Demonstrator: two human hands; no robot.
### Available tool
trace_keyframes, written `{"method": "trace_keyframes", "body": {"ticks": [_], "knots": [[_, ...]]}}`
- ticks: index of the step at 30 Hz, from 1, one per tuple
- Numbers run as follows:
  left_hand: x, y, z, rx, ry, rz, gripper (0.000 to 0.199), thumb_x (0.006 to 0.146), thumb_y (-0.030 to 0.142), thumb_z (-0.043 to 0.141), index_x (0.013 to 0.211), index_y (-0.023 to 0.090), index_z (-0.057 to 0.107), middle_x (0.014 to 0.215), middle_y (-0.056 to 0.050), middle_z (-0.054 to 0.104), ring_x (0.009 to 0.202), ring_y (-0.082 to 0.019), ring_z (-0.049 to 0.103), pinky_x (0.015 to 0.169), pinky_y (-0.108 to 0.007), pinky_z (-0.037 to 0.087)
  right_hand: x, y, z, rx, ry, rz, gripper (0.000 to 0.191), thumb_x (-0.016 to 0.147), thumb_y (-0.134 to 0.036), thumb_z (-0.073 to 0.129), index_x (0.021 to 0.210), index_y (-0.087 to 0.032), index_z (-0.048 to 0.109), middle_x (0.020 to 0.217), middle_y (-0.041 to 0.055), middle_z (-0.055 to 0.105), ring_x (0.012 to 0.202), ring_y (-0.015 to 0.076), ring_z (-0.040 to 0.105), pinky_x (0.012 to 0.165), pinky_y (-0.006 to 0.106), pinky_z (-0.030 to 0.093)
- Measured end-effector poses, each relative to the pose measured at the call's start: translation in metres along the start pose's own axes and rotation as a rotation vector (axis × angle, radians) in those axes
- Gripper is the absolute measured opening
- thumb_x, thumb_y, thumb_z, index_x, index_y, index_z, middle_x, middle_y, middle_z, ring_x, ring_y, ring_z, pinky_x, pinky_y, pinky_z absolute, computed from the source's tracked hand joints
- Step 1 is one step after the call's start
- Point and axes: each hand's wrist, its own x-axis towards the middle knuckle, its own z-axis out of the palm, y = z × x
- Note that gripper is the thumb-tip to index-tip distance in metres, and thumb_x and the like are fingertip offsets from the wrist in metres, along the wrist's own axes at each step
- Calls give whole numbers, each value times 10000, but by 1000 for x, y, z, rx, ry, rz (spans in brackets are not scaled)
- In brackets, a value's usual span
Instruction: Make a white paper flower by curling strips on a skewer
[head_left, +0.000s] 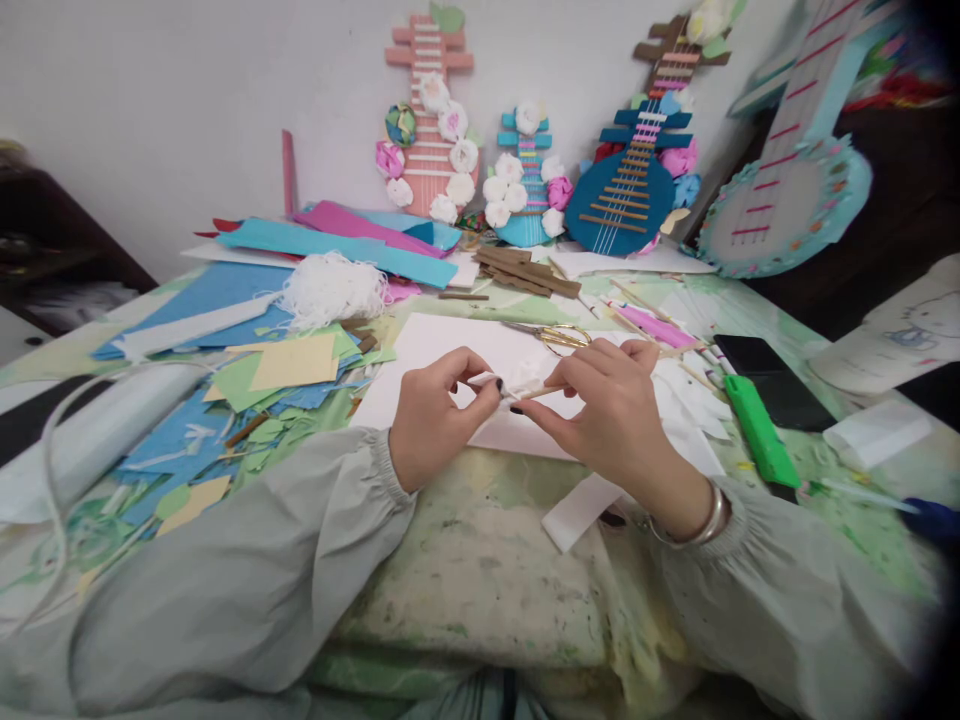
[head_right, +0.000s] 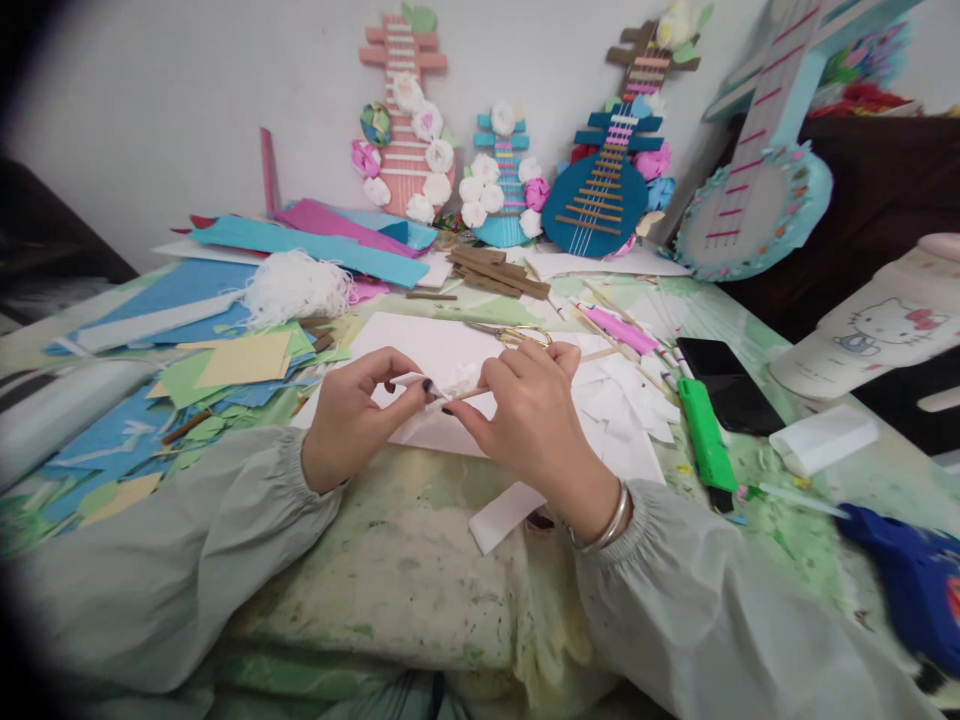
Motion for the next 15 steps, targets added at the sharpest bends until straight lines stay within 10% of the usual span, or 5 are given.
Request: {"method": "trace_keyframes", "body": {"ticks": [15], "knots": [[-4,-3,7,108,-4,93,63,741,179,585,684,159,569,658,5,594,624,-113,505,592,-235,387,-2,-3,2,-102,23,-55,288,803,-417,573,665,-167,536,636,17,549,725,193,469,720,337,212]]}}
